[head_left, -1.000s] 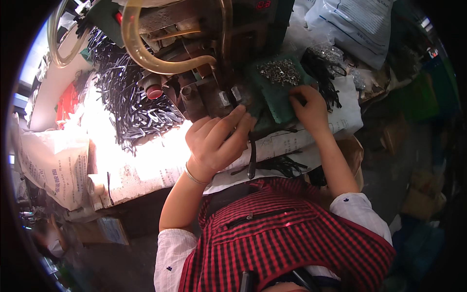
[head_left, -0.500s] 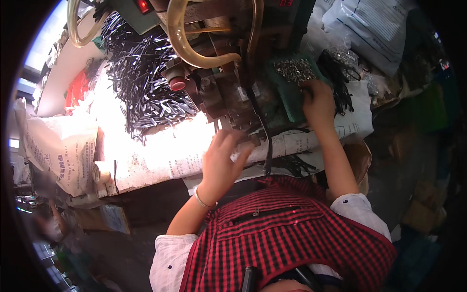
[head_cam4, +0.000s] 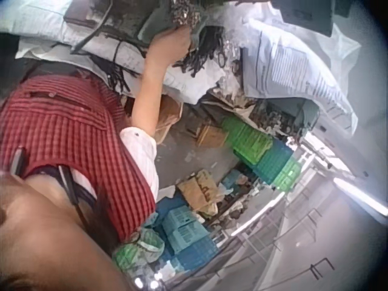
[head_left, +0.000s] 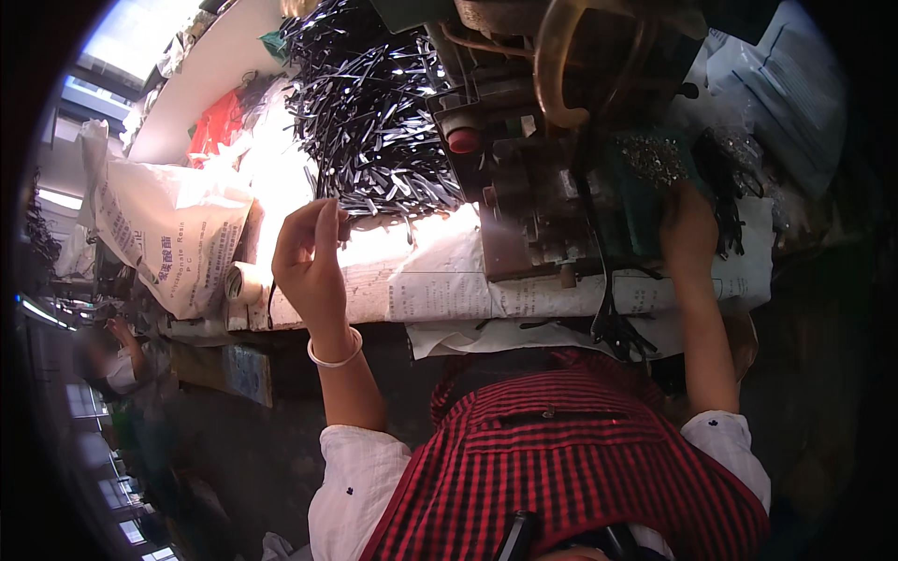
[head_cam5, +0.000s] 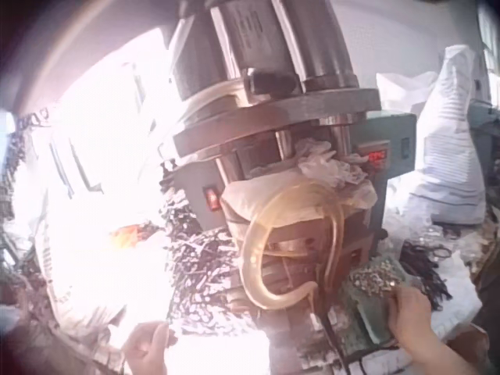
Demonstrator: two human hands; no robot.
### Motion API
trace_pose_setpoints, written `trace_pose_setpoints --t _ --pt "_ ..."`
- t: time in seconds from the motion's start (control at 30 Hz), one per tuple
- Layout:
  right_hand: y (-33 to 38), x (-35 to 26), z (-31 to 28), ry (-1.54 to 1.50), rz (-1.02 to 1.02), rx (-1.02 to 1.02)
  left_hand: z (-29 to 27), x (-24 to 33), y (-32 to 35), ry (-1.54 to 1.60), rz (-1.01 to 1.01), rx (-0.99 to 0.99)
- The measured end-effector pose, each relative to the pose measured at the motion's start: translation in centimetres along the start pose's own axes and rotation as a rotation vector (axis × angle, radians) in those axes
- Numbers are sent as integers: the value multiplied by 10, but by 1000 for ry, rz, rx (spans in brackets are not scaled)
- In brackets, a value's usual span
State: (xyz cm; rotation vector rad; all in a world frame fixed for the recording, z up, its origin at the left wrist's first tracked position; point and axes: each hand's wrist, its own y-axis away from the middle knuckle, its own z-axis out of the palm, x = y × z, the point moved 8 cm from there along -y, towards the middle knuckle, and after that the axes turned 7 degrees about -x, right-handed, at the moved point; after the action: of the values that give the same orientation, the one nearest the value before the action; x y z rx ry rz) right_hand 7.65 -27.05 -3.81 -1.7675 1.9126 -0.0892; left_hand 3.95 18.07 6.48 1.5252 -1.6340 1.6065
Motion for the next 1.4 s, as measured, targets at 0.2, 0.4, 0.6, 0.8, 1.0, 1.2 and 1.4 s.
trace_pose_setpoints --t 0.2,0.4,0.6,0.8,1.0,1.2,1.4 --pt "-5 -2 -1 -319 34 3 72 -95 -30 -995 317 -359" --pt "37 24 -31 -506 201 29 71 -122 -24 -777 410 -219" --pt "-2 -77 -69 -661 -262 77 69 -84 -29 -480 16 -97" --pt "-14 -110 -27 -1146 -91 76 83 -86 12 220 -94 -85" --pt "-12 -128 -33 -1429 -38 -66 95 69 31 -70 403 -160" --pt "2 -146 -71 -1238 -145 -218 147 125 84 -229 836 -454" --pt "-30 -26 -43 -948 59 81 175 117 84 -178 963 -373"
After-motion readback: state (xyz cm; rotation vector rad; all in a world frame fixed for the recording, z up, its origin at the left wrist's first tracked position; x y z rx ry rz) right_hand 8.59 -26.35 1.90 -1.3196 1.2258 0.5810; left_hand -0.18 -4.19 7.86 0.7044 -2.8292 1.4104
